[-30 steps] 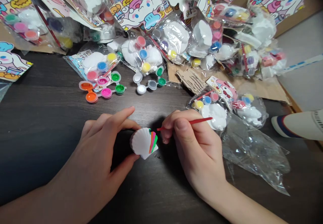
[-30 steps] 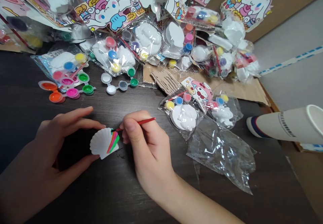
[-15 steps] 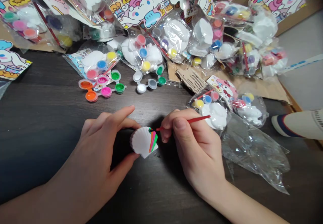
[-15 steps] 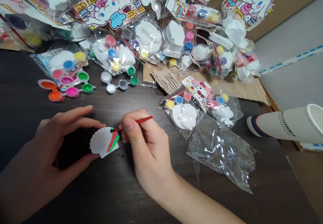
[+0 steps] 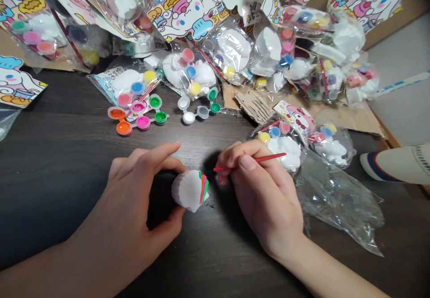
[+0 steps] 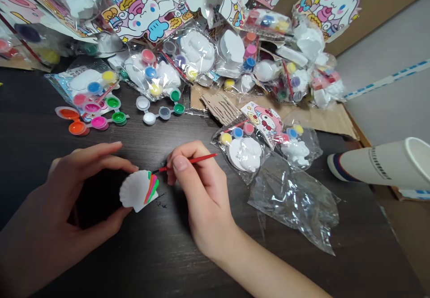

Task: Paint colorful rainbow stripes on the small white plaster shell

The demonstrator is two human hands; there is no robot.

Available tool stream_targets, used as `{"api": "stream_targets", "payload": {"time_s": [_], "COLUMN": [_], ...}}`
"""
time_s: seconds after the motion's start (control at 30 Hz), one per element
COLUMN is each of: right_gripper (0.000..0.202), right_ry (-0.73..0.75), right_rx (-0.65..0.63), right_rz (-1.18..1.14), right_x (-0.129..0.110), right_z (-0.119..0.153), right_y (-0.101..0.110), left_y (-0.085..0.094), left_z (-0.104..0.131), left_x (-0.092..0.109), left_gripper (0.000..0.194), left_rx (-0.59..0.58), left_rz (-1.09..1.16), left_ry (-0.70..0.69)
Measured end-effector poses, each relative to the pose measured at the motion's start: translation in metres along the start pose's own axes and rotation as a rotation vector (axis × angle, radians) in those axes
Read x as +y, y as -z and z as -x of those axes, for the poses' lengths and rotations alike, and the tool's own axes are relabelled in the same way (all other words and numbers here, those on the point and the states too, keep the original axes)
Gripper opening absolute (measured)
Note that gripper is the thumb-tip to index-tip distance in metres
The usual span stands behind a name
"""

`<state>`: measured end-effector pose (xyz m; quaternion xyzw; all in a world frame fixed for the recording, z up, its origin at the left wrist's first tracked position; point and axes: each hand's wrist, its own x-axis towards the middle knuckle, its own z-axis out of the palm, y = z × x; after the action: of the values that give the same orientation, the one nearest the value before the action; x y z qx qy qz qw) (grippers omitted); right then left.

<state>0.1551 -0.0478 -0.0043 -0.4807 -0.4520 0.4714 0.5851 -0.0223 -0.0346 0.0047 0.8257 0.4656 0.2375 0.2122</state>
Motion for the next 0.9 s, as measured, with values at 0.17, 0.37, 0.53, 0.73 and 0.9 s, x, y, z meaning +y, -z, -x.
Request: {"api": "stream_targets", "payload": {"time_s": [0.17, 0.37, 0.53, 0.73, 0.9], "right_gripper": [0.017, 0.017, 0.017, 0.017, 0.018], "right_ry": [-0.004, 0.004, 0.0, 0.006, 0.021], "right_rx": [-0.028, -0.035, -0.041, -0.041, -0.047], "right_rz": [-0.004, 0.014, 0.02, 0.013, 0.051], "right_x": [-0.0008, -0.0006, -0.0002, 0.0005, 0.0007], "right_z": [0.0003, 0.0003, 0.001, 0.0007, 0.001], "right_y": [0.0001, -0.0001, 0.0004, 0.0003, -0.0001], "left_y": [0.0007, 0.001, 0.0015, 0.0015, 0.0003], "left_z": [0.001, 0.0011, 0.0004, 0.0009, 0.0009], "left_x": [0.002, 0.0011, -0.0008, 0.0004, 0.0001], "left_gripper": [0.051, 0.053, 0.053, 0.052, 0.054], "left_rx": [0.005, 0.0, -0.007, -0.009, -0.002], "left_rz": [-0.006, 0.012, -0.001, -0.008, 0.027], "left_ry": [0.012, 0.026, 0.007, 0.016, 0.022]}}
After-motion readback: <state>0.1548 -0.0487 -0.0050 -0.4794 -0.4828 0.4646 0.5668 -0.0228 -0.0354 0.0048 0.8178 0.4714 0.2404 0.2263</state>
